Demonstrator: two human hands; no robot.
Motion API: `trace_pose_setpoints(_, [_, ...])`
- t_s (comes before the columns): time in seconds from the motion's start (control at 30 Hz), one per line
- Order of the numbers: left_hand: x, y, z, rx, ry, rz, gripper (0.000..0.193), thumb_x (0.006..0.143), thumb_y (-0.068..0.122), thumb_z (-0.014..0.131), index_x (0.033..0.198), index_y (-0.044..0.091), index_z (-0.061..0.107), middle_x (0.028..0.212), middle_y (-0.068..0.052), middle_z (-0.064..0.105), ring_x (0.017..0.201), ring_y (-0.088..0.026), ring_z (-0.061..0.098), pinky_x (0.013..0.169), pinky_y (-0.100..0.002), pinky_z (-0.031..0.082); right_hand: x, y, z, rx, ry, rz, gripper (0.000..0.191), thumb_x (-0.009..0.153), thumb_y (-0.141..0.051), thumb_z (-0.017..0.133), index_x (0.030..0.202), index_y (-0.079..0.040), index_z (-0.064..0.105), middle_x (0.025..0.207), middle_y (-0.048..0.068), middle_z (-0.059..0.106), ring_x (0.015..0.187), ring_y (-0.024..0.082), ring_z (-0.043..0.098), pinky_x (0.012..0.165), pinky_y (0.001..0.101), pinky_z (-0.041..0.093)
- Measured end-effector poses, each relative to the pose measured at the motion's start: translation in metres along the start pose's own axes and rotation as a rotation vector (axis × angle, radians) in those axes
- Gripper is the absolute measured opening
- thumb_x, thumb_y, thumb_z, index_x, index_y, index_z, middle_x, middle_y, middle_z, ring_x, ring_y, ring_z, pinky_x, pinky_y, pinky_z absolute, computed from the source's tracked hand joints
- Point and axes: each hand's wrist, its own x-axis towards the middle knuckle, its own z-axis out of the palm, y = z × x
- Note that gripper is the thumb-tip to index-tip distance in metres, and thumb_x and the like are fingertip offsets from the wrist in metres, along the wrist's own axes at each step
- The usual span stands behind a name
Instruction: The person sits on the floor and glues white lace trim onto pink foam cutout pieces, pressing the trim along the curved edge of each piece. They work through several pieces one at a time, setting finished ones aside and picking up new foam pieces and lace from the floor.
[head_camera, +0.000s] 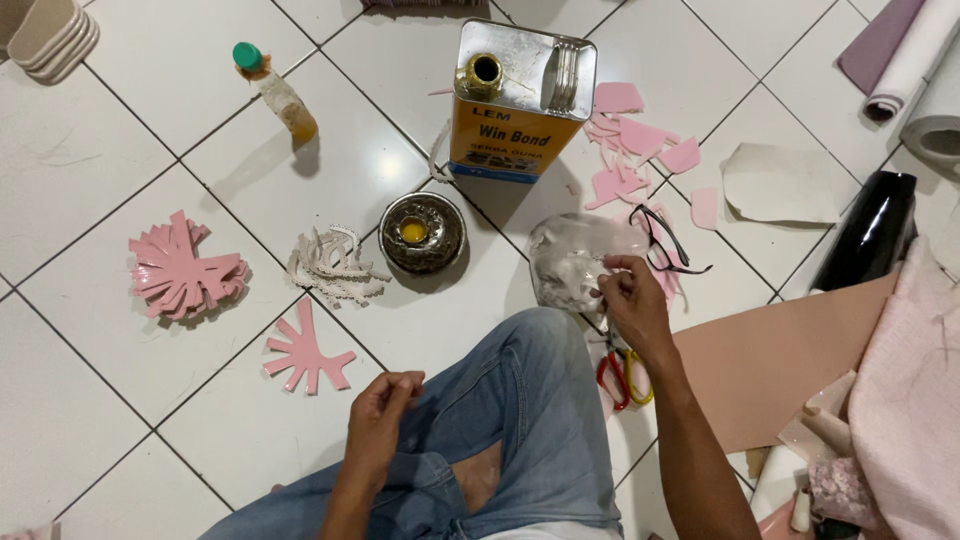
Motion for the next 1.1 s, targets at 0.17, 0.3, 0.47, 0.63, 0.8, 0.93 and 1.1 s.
trace_pose_setpoints(0.17, [-0.010,0.039,0.034,0.162,-0.147,0.141,0.030,0.100,0.027,0.061,0.112,0.002,0.074,0.096,-0.007,0.074,0.090,-0.013,0.066,0.082,-0.027,0.053,-0.037,-0.043,-0.024,0.228,-0.204,0.165,0.033,0.096,-0.007,0.065,0.127,0.001,0.059,0.081,0.006,0.067,0.074,0.014,0.065,0.065,0.0280,0.052])
trace_pose_setpoints(0.3, [-0.031,0.062,0.077,0.109,-0.276,0.216,0.034,0.104,0.030,0.057,0.110,0.000,0.073,0.086,-0.008,0.071,0.077,-0.012,0.063,0.071,-0.026,0.053,-0.072,-0.074,-0.005,0.291,-0.336,0.057,0.036,0.096,-0.007,0.068,0.129,0.002,0.059,0.083,0.004,0.065,0.072,0.014,0.062,0.068,0.0275,0.052])
trace_pose_setpoints(0.47, [-0.043,0.077,0.086,-0.342,-0.355,-0.152,0.043,0.104,0.038,0.050,0.100,0.002,0.072,0.076,-0.007,0.072,0.063,-0.011,0.068,0.062,-0.025,0.056,-0.112,-0.095,0.047,-0.383,-0.317,-0.717,0.048,0.085,-0.006,0.079,0.129,-0.004,0.060,0.093,0.008,0.073,0.086,0.023,0.070,0.076,0.0341,0.054])
trace_pose_setpoints(0.63, [-0.044,0.067,0.057,-0.413,-0.284,0.122,0.026,0.101,0.024,0.064,0.104,0.000,0.073,0.086,-0.007,0.076,0.073,-0.011,0.070,0.070,-0.026,0.058,-0.140,-0.092,0.073,-0.402,-0.362,-0.974,0.051,0.083,-0.004,0.080,0.130,-0.006,0.060,0.112,0.012,0.074,0.098,0.028,0.072,0.082,0.0354,0.058])
trace_pose_setpoints(0.8, [-0.046,0.048,0.033,-0.478,-0.099,0.197,0.025,0.100,0.023,0.067,0.099,-0.001,0.074,0.083,-0.008,0.076,0.073,-0.012,0.070,0.071,-0.026,0.057,-0.162,-0.074,0.101,-0.249,-0.251,-0.666,0.045,0.085,0.000,0.079,0.127,-0.005,0.062,0.120,0.014,0.073,0.101,0.020,0.075,0.085,0.0333,0.060])
trace_pose_setpoints(0.93, [-0.045,0.031,0.009,-0.431,0.012,0.216,0.023,0.098,0.022,0.068,0.099,0.001,0.074,0.083,-0.005,0.074,0.073,-0.009,0.067,0.071,-0.026,0.057,-0.168,-0.059,0.120,0.060,-0.357,-0.363,0.050,0.087,-0.002,0.076,0.133,-0.002,0.057,0.112,0.011,0.073,0.102,0.016,0.072,0.087,0.0300,0.059])
trace_pose_setpoints(1.1, [-0.046,-0.002,-0.024,-0.344,0.132,0.217,0.022,0.098,0.020,0.069,0.097,-0.002,0.075,0.076,-0.004,0.068,0.069,-0.009,0.061,0.066,-0.024,0.051,-0.156,-0.035,0.152,0.151,-0.482,-0.051,0.049,0.088,0.000,0.074,0.135,-0.001,0.058,0.104,0.012,0.074,0.089,0.013,0.068,0.075,0.0262,0.057])
